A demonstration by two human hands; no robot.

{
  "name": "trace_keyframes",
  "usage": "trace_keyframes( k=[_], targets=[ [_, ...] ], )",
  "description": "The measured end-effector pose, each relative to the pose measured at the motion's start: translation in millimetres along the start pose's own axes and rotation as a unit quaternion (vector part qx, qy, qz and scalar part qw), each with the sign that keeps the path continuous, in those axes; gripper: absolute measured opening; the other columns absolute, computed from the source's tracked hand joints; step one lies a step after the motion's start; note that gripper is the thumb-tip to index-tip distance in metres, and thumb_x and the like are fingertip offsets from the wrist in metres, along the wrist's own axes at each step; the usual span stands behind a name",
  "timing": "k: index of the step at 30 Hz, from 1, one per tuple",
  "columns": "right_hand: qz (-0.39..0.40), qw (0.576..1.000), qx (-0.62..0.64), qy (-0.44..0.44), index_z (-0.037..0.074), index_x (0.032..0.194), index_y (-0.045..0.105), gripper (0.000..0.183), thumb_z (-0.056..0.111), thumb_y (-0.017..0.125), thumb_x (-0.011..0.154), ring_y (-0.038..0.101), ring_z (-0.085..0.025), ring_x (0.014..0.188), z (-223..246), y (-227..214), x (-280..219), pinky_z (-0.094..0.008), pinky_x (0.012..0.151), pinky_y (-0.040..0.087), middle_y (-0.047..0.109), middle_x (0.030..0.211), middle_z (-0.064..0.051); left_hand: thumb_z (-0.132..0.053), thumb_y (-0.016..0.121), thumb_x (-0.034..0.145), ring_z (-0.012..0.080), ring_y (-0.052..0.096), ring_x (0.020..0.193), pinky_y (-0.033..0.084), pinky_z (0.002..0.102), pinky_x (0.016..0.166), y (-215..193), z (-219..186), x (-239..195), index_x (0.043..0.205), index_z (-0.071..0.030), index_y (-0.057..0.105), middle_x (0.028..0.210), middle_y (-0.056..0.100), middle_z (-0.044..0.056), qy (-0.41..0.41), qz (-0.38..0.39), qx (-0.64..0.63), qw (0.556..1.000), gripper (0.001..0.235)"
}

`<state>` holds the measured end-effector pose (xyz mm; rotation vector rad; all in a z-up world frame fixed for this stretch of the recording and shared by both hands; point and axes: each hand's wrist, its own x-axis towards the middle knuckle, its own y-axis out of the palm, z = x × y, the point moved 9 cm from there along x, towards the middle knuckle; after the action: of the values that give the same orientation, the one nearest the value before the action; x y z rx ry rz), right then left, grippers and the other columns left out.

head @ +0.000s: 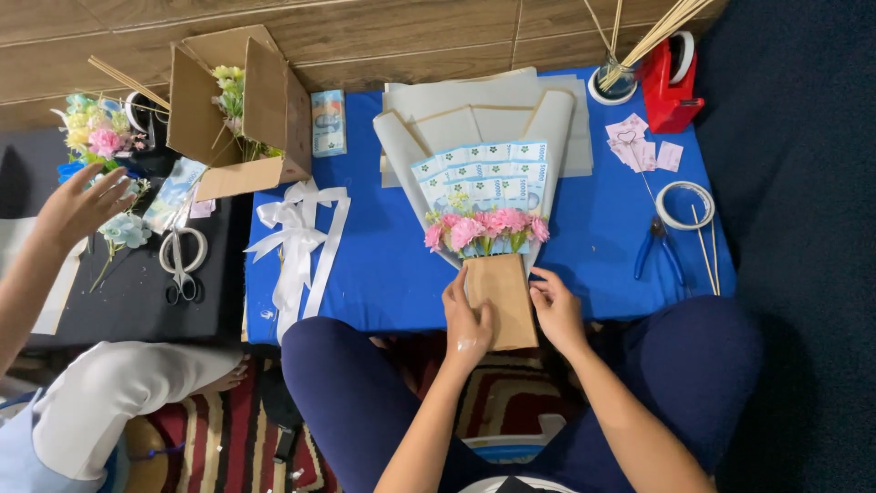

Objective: Wrapping the base of a money and flower bouquet with paper and tape

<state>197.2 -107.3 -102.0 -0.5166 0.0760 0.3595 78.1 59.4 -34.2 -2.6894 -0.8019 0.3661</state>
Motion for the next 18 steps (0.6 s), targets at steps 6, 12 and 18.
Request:
trace_keyframes(
  k=[6,12,18],
  targets=[
    [0.025,0.999,-0.041,-0.023,0.019,0.123,0.074,0.032,0.005,0.062,0.097,0.074,-0.033,0.098,16.3,-3.4,8.6,-0.042,0.080,0.062,0.078,0.110,-0.015,-0.023,0.070,0.094,0.0509,0.042,0.137,0.045,0.063,0.109,4.4,-0.6,7.2,0.154,-0.023,0.036,0.154,0.018,0.027,-0.064,0.019,0.074,0.995,0.069],
    [0.040,0.992,-0.088,-0.083,0.017,0.109,0.077,0.022,0.005,0.065,0.096,0.078,-0.026,0.080,4.9,4.8,23.7,-0.036,0.066,0.064,0.080,0.098,-0.011,-0.031,0.079,0.087,0.0495,0.024,0.146,0.024,0.065,0.118,10.6,-9.6,13.3,0.148,-0.031,0.048,0.161,0.011,0.020,-0.051,0.045,0.174,0.982,0.068],
    [0.050,0.982,-0.120,-0.134,0.010,0.101,0.073,0.010,0.005,0.067,0.094,0.077,-0.027,0.073,6.9,10.8,29.5,-0.037,0.061,0.063,0.079,0.090,-0.012,-0.022,0.066,0.087,0.0502,0.013,0.150,0.009,0.071,0.119,30.9,-30.9,18.3,0.133,-0.027,0.064,0.163,0.019,0.015,0.114,0.072,0.269,0.954,0.047]
  ],
)
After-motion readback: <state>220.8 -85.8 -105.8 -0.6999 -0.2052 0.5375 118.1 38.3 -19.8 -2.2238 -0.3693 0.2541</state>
